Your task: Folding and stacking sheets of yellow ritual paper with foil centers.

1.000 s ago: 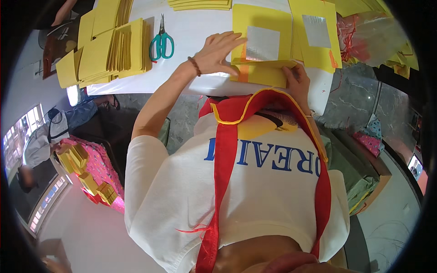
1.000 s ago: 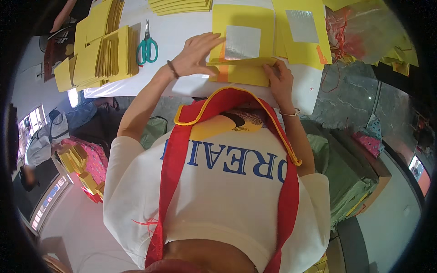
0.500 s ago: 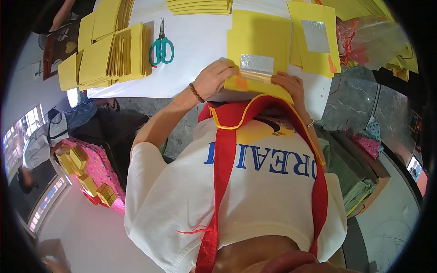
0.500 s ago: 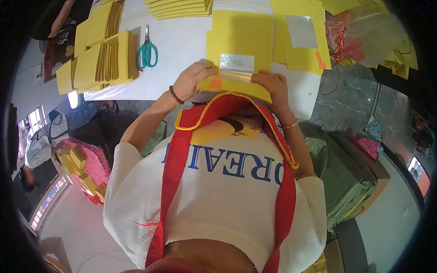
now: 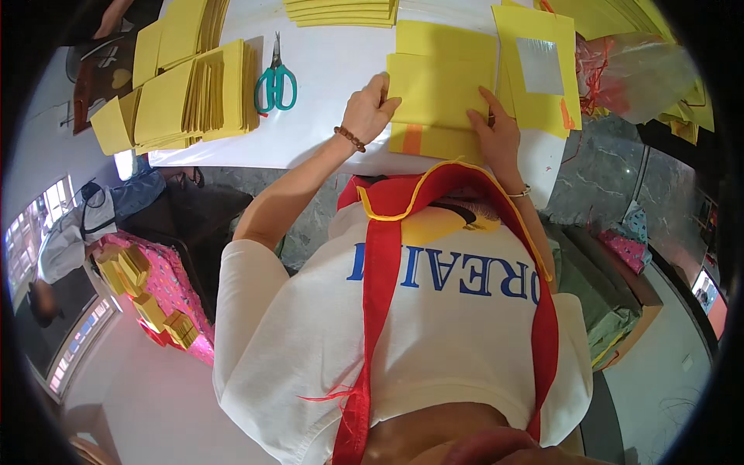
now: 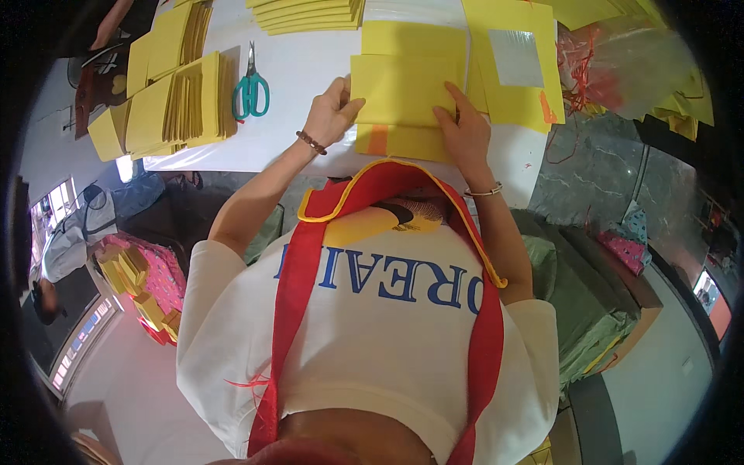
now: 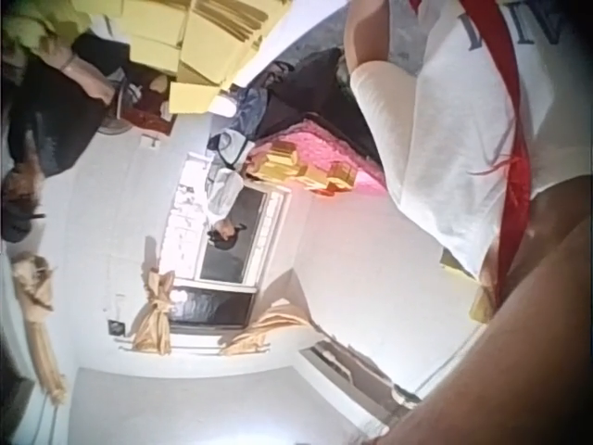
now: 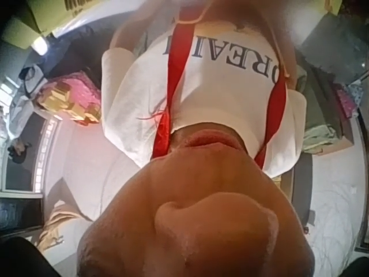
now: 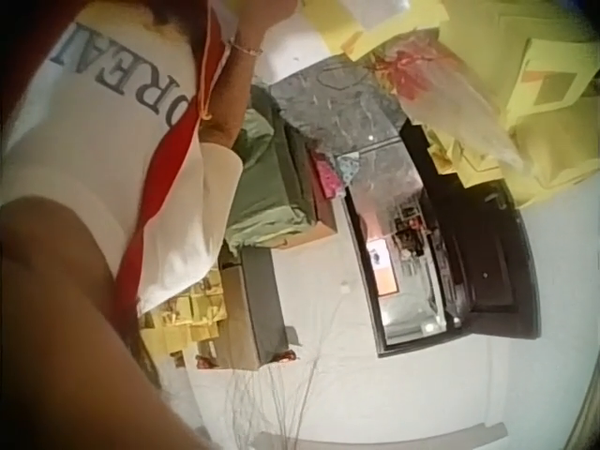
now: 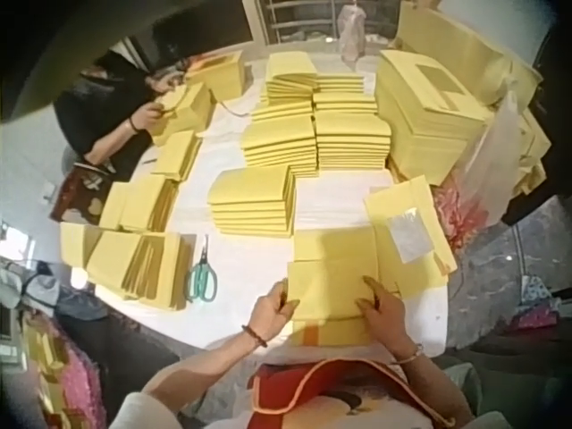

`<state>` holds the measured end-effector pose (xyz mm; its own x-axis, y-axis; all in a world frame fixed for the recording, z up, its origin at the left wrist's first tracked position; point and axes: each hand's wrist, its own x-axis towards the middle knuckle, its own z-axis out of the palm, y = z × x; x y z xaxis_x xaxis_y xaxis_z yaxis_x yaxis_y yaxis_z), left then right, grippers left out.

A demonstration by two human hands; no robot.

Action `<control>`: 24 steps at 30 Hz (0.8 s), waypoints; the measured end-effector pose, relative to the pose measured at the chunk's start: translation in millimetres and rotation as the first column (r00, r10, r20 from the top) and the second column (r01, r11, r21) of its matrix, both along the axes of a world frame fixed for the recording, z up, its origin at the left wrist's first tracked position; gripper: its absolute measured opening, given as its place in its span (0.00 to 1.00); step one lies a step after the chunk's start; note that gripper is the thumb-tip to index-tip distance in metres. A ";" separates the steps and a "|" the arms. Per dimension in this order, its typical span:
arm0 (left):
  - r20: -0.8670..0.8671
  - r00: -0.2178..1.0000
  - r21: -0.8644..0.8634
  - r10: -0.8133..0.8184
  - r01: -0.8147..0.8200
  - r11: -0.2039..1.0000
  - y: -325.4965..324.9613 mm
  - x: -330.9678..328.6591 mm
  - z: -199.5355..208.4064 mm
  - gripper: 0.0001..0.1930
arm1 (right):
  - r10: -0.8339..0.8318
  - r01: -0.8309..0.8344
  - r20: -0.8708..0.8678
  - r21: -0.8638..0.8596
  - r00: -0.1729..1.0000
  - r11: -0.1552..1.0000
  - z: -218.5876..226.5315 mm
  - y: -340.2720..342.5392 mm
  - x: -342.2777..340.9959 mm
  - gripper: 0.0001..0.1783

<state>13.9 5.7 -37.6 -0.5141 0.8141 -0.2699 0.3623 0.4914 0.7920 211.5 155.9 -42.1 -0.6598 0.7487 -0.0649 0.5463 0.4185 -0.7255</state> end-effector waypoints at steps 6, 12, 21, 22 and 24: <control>0.078 0.994 0.044 0.083 -0.086 0.995 5.3 -2.7 8.3 0.30 | -0.013 0.015 -0.045 0.043 0.999 0.999 -10.2 -0.7 -2.1 0.25; -0.081 0.990 0.073 0.114 -0.109 0.991 10.4 -2.8 14.4 0.28 | -0.064 0.063 -0.020 -0.006 0.998 0.998 -8.6 0.3 -4.6 0.26; -0.681 0.613 0.047 -0.401 0.583 0.811 26.1 37.2 -3.3 0.30 | -0.069 0.075 0.055 -0.100 0.996 0.992 0.1 -2.7 -8.9 0.26; -0.682 0.594 -0.014 -0.427 0.573 0.819 24.4 37.6 -8.8 0.29 | -0.056 0.072 0.115 -0.139 0.992 0.988 3.6 -4.0 -9.4 0.25; -0.682 0.583 -0.026 -0.442 0.584 0.811 27.2 38.1 -7.6 0.29 | -0.029 0.023 0.054 0.106 0.998 0.994 -5.1 -8.9 -1.7 0.25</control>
<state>52.0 32.9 -45.2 0.0235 0.9910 0.1319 0.9455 -0.0649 0.3191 209.8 147.0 -47.3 -0.6373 0.7703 -0.0208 0.5965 0.4760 -0.6462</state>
